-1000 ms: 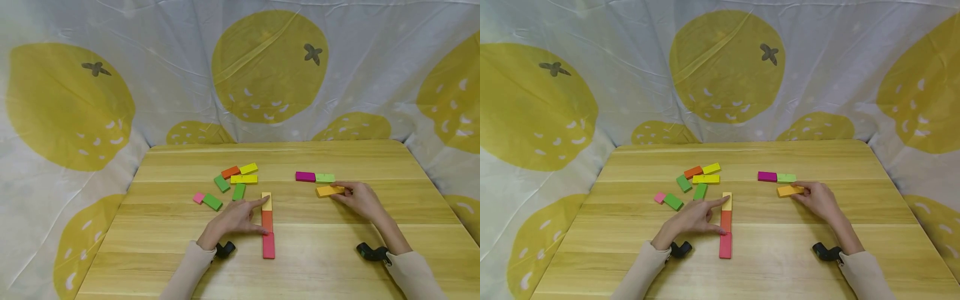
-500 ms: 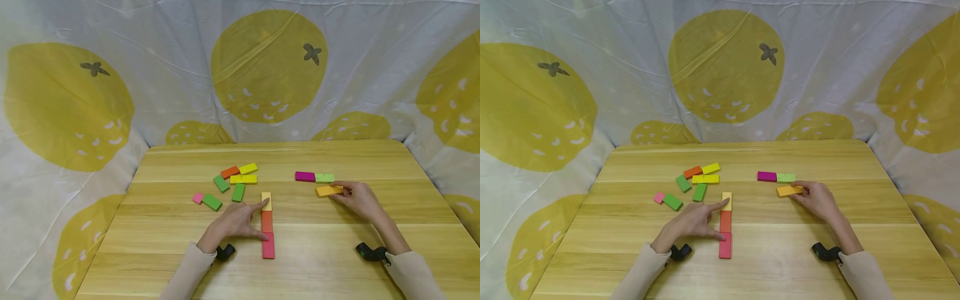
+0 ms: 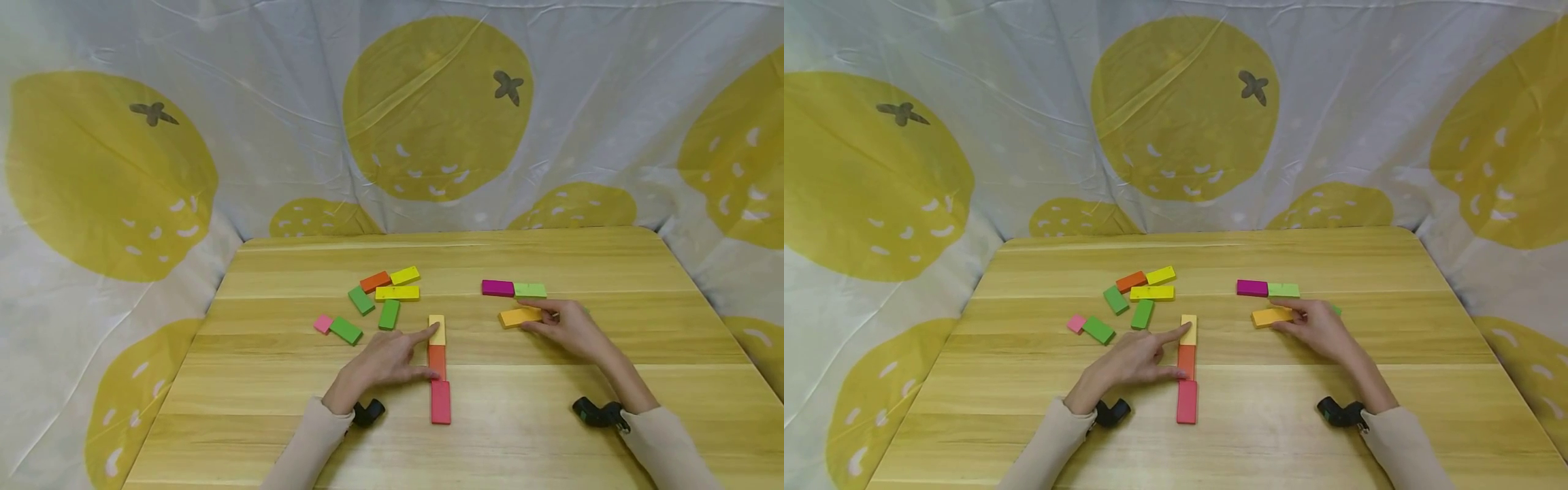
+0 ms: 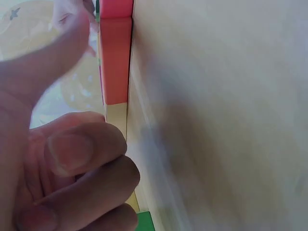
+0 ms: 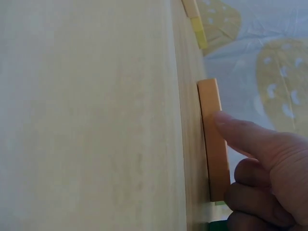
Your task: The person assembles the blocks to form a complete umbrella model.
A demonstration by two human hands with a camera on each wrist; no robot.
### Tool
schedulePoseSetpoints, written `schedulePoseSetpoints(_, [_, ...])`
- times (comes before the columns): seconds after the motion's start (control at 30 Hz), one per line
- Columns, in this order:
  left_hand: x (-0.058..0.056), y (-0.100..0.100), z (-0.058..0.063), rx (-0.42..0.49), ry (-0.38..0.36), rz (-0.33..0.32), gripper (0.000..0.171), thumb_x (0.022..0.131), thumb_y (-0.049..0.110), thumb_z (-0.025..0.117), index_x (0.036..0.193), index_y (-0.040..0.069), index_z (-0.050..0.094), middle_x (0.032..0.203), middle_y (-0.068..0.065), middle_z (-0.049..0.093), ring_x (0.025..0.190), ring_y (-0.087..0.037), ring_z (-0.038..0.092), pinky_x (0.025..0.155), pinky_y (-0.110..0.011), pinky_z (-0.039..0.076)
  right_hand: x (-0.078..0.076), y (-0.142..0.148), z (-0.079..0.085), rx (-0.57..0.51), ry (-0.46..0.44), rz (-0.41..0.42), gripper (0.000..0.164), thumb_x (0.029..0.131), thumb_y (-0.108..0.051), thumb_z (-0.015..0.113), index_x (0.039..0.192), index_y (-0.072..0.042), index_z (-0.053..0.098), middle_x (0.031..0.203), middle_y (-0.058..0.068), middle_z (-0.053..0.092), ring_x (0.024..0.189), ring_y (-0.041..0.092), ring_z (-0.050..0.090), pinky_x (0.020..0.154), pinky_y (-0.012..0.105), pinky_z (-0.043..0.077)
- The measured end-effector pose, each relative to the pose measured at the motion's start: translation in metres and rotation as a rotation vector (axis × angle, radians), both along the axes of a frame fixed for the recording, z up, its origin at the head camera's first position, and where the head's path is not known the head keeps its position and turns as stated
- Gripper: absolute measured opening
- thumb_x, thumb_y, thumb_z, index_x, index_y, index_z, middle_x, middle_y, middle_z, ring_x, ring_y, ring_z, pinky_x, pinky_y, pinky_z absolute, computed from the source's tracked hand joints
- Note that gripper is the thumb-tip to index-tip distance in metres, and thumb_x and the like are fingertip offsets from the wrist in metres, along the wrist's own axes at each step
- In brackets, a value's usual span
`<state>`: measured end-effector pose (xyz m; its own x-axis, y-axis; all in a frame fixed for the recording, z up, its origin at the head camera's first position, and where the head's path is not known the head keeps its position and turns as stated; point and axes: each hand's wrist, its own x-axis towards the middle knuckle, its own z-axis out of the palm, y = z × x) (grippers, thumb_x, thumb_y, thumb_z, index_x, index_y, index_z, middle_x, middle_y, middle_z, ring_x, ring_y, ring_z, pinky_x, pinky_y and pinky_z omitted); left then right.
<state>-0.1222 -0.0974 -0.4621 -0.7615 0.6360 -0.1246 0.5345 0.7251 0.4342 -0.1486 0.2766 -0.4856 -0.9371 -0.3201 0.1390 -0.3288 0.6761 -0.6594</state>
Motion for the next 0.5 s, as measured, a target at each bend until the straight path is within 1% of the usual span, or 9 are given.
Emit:
schedulePoseSetpoints(0.1, [-0.0014,-0.0015,-0.0003,0.017,0.029,0.003,0.071,0.095,0.053,0.07,0.156,0.023,0.048,0.054,0.011,0.024,0.049,-0.006,0.02,0.048,-0.021,0.018,-0.0021,0.0026,-0.0014,-0.025,-0.032,0.034,0.039,0.09,-0.016,0.081,0.127,-0.006,0.074,0.069,-0.002,0.045,0.06,0.001,0.038,0.051,0.018,0.033])
schedulePoseSetpoints(0.2, [-0.0023,-0.0022,-0.0003,0.029,0.044,0.011,0.062,0.099,0.047,0.067,0.154,0.024,0.052,0.056,0.01,0.022,0.05,-0.006,0.017,0.048,-0.021,0.016,-0.0043,0.0041,-0.0028,-0.03,-0.027,0.057,0.036,0.09,-0.015,0.081,0.125,-0.007,0.076,0.07,-0.002,0.047,0.062,0.002,0.04,0.052,0.018,0.035])
schedulePoseSetpoints(0.3, [-0.0027,-0.0022,-0.0001,0.036,0.053,0.017,0.059,0.099,0.045,0.068,0.153,0.024,0.054,0.056,0.01,0.021,0.05,-0.007,0.016,0.047,-0.021,0.016,-0.0057,0.0037,-0.0037,-0.03,-0.011,0.067,0.034,0.09,-0.016,0.081,0.123,-0.007,0.077,0.069,-0.002,0.047,0.063,0.002,0.039,0.052,0.018,0.035])
schedulePoseSetpoints(0.5, [-0.0034,-0.0021,-0.0014,0.048,0.071,0.023,0.058,0.098,0.043,0.07,0.151,0.024,0.056,0.056,0.01,0.02,0.049,-0.007,0.015,0.047,-0.02,0.014,-0.0049,-0.0018,-0.0025,-0.02,-0.003,0.058,0.031,0.09,-0.017,0.081,0.12,-0.008,0.078,0.069,-0.004,0.044,0.063,0.002,0.038,0.053,0.019,0.033])
